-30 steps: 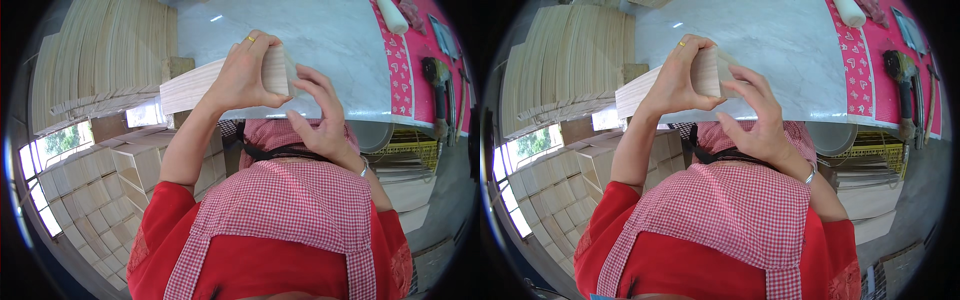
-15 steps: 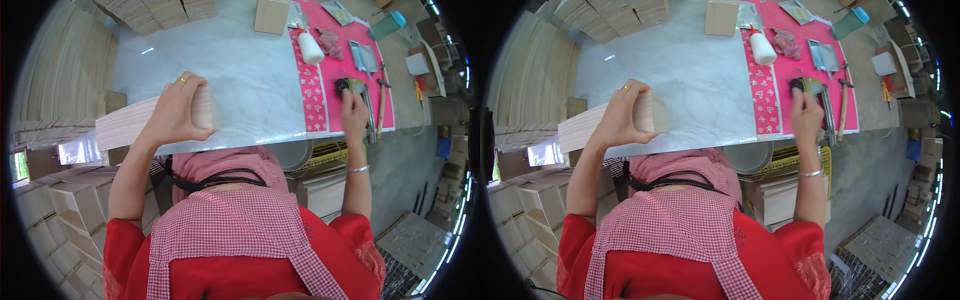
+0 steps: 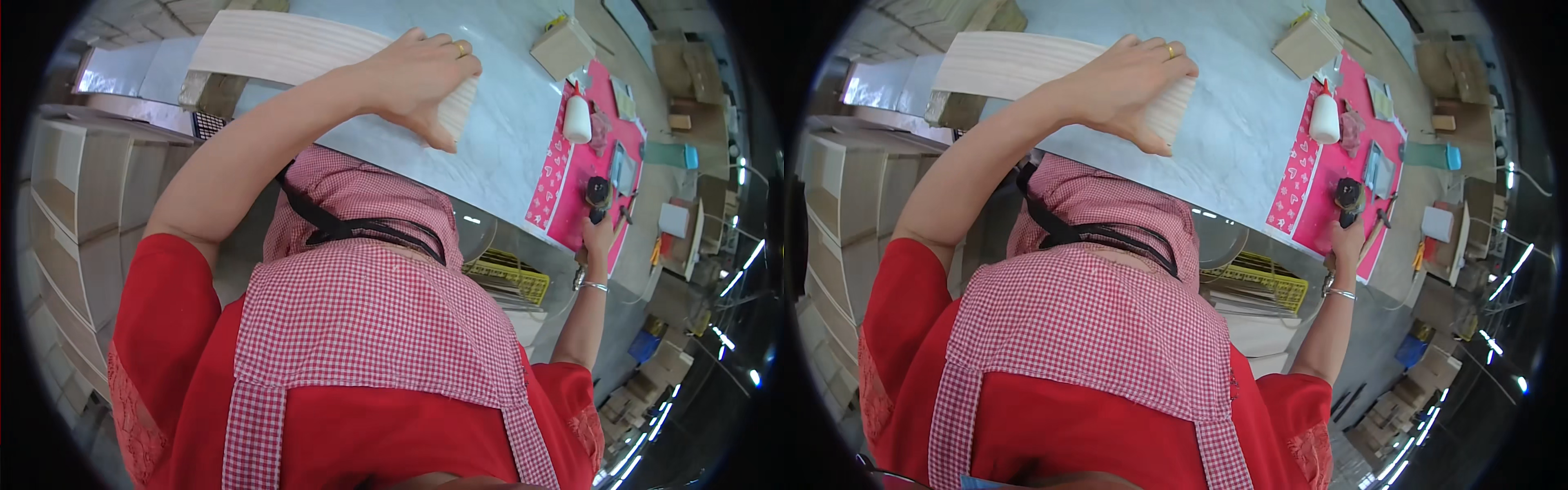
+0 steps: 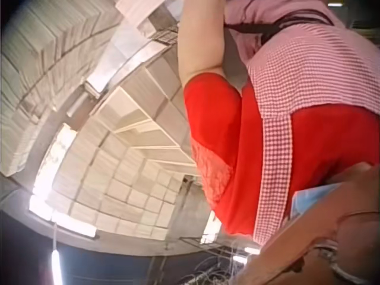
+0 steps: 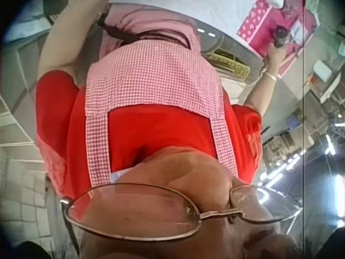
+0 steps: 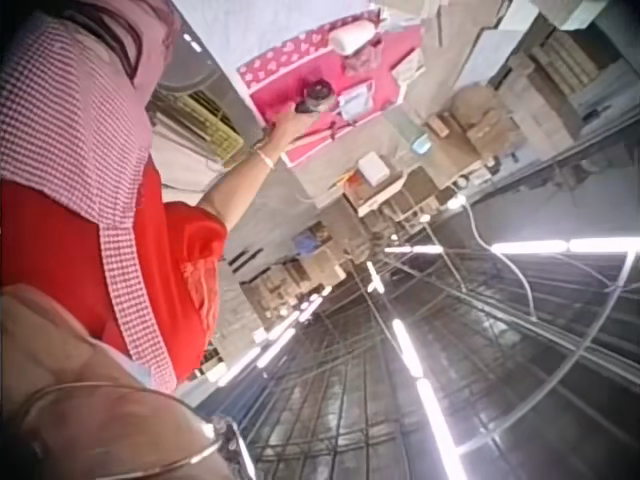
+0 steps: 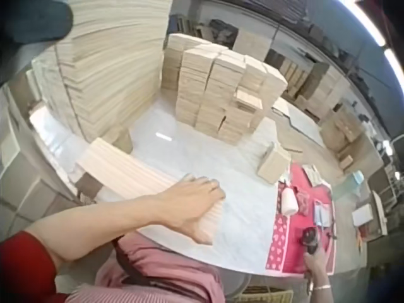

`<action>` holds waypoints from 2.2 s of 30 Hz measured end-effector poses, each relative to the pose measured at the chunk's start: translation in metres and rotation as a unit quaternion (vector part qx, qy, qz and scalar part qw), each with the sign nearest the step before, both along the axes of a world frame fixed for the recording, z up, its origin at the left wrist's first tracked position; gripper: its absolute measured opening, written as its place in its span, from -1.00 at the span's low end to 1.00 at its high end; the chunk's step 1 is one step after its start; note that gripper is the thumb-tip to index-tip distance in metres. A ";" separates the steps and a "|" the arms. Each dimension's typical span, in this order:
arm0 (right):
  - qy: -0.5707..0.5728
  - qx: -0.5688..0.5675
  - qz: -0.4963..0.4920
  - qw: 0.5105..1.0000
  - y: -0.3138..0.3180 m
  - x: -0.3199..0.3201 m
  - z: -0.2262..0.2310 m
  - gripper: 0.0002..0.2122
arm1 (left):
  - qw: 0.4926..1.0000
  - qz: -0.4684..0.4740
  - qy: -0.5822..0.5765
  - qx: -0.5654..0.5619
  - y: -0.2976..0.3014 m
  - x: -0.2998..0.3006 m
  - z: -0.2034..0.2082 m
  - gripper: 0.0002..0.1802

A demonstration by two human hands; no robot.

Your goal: Assembling wooden box frames by applying glue and using a pneumatic nail gun to secure slats together.

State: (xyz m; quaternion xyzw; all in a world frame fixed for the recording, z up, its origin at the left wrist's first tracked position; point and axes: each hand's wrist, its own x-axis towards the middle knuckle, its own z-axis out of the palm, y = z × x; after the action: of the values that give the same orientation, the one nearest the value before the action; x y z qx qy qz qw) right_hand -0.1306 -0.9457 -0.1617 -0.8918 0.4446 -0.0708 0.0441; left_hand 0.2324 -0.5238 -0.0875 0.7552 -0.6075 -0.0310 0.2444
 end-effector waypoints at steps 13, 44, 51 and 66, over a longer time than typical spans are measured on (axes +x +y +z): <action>-0.012 0.244 0.276 0.930 0.213 0.133 0.198 -0.69 | 0.998 -0.008 -0.034 0.052 0.005 -0.002 0.002 0.00; 0.125 0.228 0.427 0.866 0.248 0.189 0.224 -0.63 | 0.997 -0.029 0.014 0.076 0.009 -0.001 0.025 -0.20; 0.149 0.229 0.431 0.860 0.252 0.197 0.230 -0.64 | 0.998 -0.018 -0.014 0.065 0.013 -0.005 0.025 -0.25; 0.025 0.260 0.339 0.904 0.233 0.229 0.219 -0.67 | 0.995 0.085 -0.018 0.050 0.019 -0.009 0.000 -0.02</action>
State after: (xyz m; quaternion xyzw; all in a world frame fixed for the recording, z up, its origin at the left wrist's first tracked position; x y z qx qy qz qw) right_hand 0.0980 -0.7128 0.0577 -0.9470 0.1185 0.0891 0.2849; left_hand 0.2236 -0.5044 -0.0873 0.8155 -0.5434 -0.0269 0.1974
